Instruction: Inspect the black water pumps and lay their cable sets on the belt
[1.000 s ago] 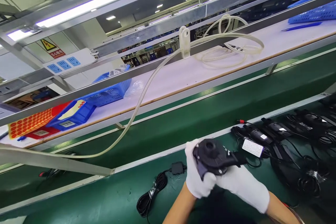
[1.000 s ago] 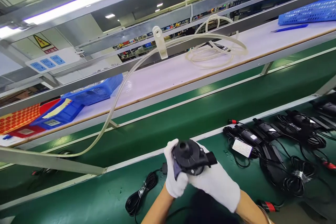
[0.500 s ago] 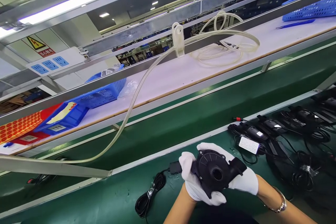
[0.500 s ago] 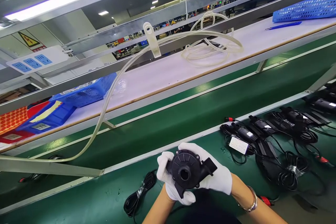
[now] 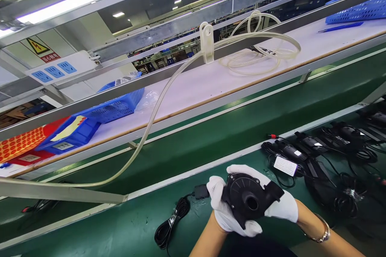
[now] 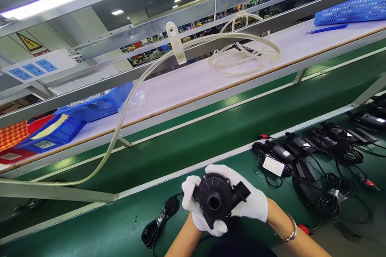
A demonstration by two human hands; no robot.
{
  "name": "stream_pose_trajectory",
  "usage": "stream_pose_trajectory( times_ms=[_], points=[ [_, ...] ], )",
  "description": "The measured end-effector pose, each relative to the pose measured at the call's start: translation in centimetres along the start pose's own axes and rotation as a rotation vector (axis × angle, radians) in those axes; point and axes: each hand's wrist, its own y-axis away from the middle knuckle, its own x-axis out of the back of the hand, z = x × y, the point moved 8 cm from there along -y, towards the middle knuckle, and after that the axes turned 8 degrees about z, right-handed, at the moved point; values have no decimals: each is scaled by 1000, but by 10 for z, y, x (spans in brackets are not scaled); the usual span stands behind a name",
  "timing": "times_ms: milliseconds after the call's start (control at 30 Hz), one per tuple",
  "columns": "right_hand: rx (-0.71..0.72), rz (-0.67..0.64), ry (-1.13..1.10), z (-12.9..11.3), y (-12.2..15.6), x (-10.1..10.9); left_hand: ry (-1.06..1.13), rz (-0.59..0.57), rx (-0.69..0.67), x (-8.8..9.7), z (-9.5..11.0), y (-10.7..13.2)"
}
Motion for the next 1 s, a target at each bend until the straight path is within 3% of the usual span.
stream_pose_trajectory(
  times_ms=[233, 533, 767, 1000],
  points=[
    [49, -25, 27, -3, -2, -2, 115, 53, 3, 6, -4, 3],
    [180, -7, 235, -24, -7, -5, 65, 2, 69, 0, -6, 2],
    [149, -1, 143, -13, -3, -1, -15, -14, 60, 0, -10, 18],
    [147, -44, 263, -17, -4, -2, 59, -17, 22, -2, 2, 8]
  ],
)
